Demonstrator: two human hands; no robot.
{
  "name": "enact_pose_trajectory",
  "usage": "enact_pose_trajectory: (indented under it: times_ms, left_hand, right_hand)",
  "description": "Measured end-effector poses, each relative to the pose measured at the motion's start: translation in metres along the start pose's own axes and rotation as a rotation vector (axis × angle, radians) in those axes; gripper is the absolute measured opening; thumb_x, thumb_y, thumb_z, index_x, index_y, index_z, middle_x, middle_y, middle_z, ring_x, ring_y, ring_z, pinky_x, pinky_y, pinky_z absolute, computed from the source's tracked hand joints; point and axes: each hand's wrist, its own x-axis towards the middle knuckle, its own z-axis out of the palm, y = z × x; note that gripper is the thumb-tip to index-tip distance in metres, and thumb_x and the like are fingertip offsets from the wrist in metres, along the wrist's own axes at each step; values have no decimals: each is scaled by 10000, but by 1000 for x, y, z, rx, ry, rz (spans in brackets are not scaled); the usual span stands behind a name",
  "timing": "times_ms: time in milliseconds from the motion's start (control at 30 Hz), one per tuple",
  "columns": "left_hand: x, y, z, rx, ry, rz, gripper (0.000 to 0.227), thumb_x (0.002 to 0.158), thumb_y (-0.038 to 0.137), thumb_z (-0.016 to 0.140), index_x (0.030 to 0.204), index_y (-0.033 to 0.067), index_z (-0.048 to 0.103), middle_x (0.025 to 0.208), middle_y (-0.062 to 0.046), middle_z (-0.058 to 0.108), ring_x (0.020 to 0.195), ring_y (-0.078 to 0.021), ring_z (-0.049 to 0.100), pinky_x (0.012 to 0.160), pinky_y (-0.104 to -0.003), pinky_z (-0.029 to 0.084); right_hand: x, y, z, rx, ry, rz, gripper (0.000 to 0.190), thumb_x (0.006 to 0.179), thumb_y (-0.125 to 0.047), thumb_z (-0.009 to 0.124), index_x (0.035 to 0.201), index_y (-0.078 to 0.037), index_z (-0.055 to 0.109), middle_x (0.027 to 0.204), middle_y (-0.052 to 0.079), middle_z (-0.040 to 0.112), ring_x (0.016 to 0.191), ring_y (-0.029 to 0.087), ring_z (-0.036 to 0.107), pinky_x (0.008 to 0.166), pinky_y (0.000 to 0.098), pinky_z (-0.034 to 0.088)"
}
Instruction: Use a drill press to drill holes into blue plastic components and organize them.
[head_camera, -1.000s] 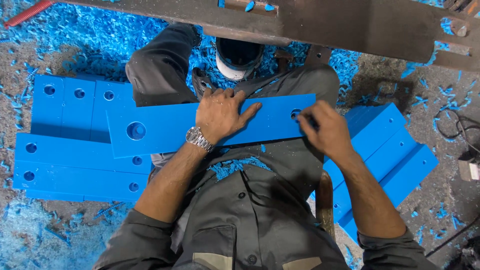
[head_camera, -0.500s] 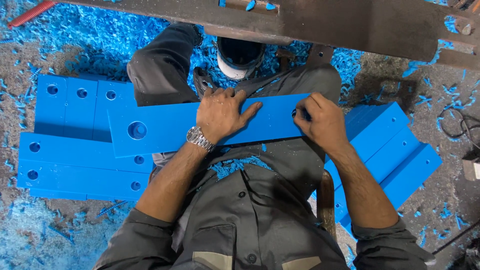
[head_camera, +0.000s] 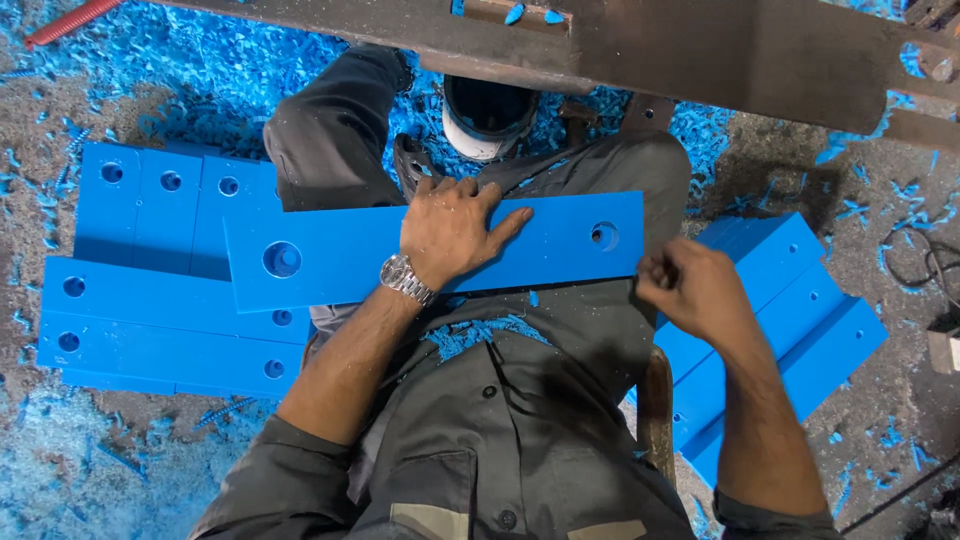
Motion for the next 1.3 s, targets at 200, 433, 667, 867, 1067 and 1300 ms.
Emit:
enact_pose_trajectory:
  times_ms: [200,433,667,867,1067,1300]
  left_hand:
    - [-1,4,1,36,68,41,545,941,618,593,944,107,782,760,-152,716,686,-291,698,809,-518,508]
    - [-4,5,-6,-6,40,-1,540,955,601,618,945,82,768,823,-142,693,824,-300,682,798,-487,492]
    - [-38,-3,-24,-99,291,78,433,893,453,750,1070,60,711,1130,-160,618,1069,-336,578,878,-484,472]
    - [-109,-35,-69,-133,414,8,401,885,384,777,1145,88,702,1247,-141,597,1170,-335,570,982,-481,469]
    - [-167,-81,-94,-23,632,-355,455,848,352,838,1210,129,678,1328,-122,568,1217,-323,547,988,-478,434]
    - [-192,-131,-75,-226,1236,-846,849,907,322,833,1530,49,325,1488,-241,341,1320,-337,440,1048,-472,486]
  right_hand:
    - [-22,-8,-5,133,-333,-25,195,915,-253,752,911,-59,747,824,97,690,748,282,677,654,403,530]
    - [-5,-40,8,228,-77,-4,200,912,-221,739,1039,-66,734,972,85,679,864,252,690,762,361,552]
    - [38,-92,13,73,-14,-465,886,614,-350,925,1373,-77,559,1389,208,504,1271,428,483,1057,555,406]
    - [69,-132,40,-54,-180,-601,1121,476,-369,941,1458,-99,473,1323,204,505,1219,436,491,1048,562,399]
    - [83,-175,61,-27,-347,-542,1200,421,-401,958,1461,-98,442,1240,204,486,1164,400,505,991,536,409]
    - [120,-273,88,250,-690,-419,1124,543,-430,938,1476,-36,452,1411,239,473,1307,354,492,1052,485,421]
